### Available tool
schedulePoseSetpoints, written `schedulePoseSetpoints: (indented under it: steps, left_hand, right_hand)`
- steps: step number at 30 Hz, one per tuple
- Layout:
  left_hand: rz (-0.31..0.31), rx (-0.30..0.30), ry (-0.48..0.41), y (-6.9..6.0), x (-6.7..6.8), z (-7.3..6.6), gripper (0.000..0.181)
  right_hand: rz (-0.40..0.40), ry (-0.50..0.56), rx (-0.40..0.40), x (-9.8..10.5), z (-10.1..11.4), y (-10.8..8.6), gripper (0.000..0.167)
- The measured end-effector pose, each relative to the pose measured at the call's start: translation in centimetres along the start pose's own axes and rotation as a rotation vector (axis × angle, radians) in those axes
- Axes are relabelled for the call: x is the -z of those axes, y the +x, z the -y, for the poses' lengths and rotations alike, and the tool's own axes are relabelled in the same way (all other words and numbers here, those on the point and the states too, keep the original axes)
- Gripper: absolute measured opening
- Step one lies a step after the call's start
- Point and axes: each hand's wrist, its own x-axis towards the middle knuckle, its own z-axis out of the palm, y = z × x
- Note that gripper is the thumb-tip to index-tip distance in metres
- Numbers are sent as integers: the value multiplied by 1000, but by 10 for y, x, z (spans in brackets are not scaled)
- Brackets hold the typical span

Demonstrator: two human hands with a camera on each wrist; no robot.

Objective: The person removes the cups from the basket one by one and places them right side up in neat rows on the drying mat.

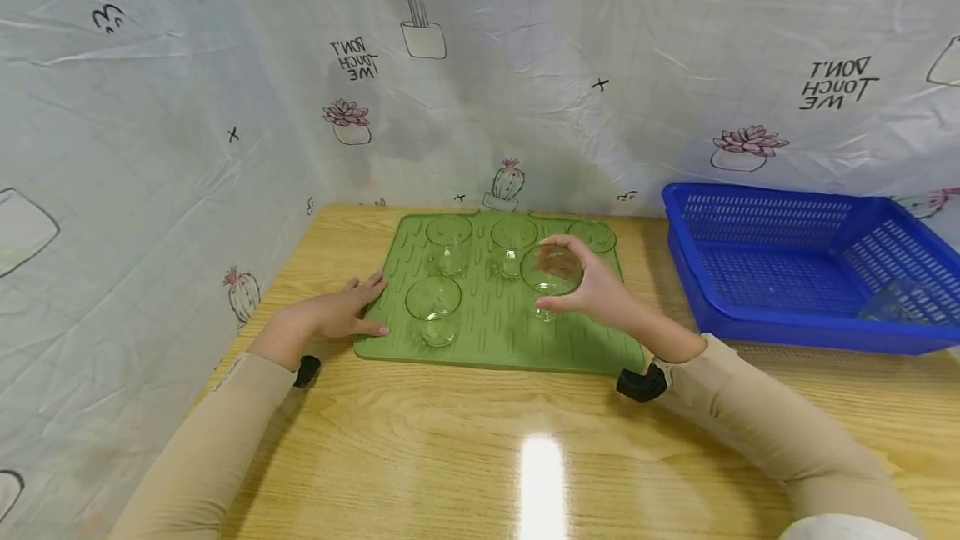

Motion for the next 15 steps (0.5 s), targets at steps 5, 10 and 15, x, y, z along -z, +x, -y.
schedulePoseSetpoints:
  steps: [5,10,15]
  left_hand:
    - [-1,0,3,0,0,0,99]
    - [-4,8,8,0,-1,1,100]
    - [-3,10,12,1,-1,-1,100]
  right_hand:
    - [42,21,-6,-12,-6,2,81]
    - [79,43,-1,-21,-13,3,83]
    - [109,37,-11,-29,-19,3,82]
